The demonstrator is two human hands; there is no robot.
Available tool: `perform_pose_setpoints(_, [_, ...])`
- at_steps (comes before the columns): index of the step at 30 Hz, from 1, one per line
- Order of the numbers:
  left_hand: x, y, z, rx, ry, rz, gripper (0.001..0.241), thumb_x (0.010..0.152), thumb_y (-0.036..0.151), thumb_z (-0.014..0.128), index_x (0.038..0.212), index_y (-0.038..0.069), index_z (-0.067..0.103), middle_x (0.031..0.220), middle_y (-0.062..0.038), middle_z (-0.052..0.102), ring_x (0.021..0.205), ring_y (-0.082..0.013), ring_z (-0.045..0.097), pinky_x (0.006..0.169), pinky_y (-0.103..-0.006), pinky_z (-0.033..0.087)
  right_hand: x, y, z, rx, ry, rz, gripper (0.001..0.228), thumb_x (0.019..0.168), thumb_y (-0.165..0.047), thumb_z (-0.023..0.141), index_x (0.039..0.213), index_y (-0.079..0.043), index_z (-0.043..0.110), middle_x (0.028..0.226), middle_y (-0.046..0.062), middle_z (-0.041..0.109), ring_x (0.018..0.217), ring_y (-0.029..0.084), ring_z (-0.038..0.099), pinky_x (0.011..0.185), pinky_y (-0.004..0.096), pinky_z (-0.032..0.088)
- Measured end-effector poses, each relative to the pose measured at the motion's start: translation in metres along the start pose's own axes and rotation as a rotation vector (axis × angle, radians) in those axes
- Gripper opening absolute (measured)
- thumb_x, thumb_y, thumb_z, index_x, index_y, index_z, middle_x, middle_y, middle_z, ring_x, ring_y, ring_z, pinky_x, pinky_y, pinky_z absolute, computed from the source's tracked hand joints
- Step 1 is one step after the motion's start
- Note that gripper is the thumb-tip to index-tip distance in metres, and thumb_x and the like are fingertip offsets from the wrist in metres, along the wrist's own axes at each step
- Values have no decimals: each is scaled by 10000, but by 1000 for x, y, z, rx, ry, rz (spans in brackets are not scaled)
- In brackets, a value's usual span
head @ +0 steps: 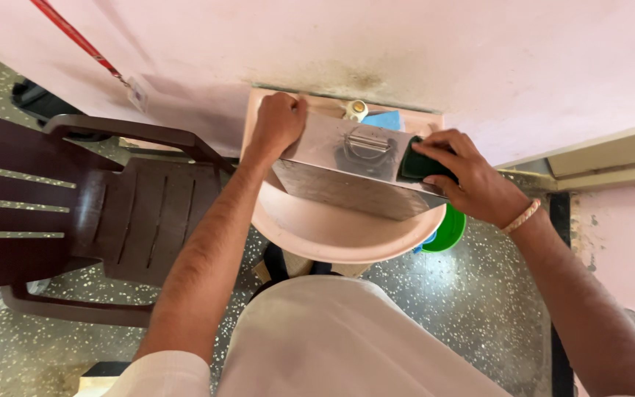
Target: The person scrubs a rectangular metal box with a green sponge over a pink sink, repeatedly flipping the box to clean all sides. They pour water from a blue jug onto the box and continue scrubbing until the surface appears wet and cleaner.
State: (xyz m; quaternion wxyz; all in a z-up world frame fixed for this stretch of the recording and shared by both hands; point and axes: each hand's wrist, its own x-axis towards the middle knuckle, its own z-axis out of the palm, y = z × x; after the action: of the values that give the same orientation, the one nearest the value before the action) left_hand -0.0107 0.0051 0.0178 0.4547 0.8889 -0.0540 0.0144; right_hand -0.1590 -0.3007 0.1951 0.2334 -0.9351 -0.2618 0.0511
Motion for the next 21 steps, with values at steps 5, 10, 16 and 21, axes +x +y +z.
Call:
perform_pose_setpoints(5, [-5,6,-1,43,113,72,478,992,229,602,602,-46,625,582,-256,601,544,-416,617,562,-500,507,12,4,-9,-115,-52,-46,534,794,-33,738,1312,-150,688,1345,83,534,1310,298,503,1134,402,482])
perform_pose_setpoints(10, [-11,15,-8,37,83,-17,478,997,251,590,633,-57,628,620,-267,623,575,-420,631,579,-502,516,50,12,-4,-410,-100,-165,495,839,-77,723,1301,-254,723,1329,99,542,1209,325,513,1093,446,440])
perform_pose_setpoints(16, [-15,24,-14,41,101,-18,463,995,253,583,663,-59,665,667,-264,652,612,-434,651,610,-512,528,69,27,-3,-279,-181,-194,569,805,-38,704,1345,-217,698,1290,64,595,1182,290,553,1102,408,473])
perform_pose_setpoints(21, [-12,25,-15,73,49,-30,479,1020,267,559,690,-67,654,678,-277,643,635,-434,662,634,-510,545,79,28,16,-156,-107,-215,525,823,27,720,1301,-188,711,1291,100,583,1193,301,551,1133,407,452])
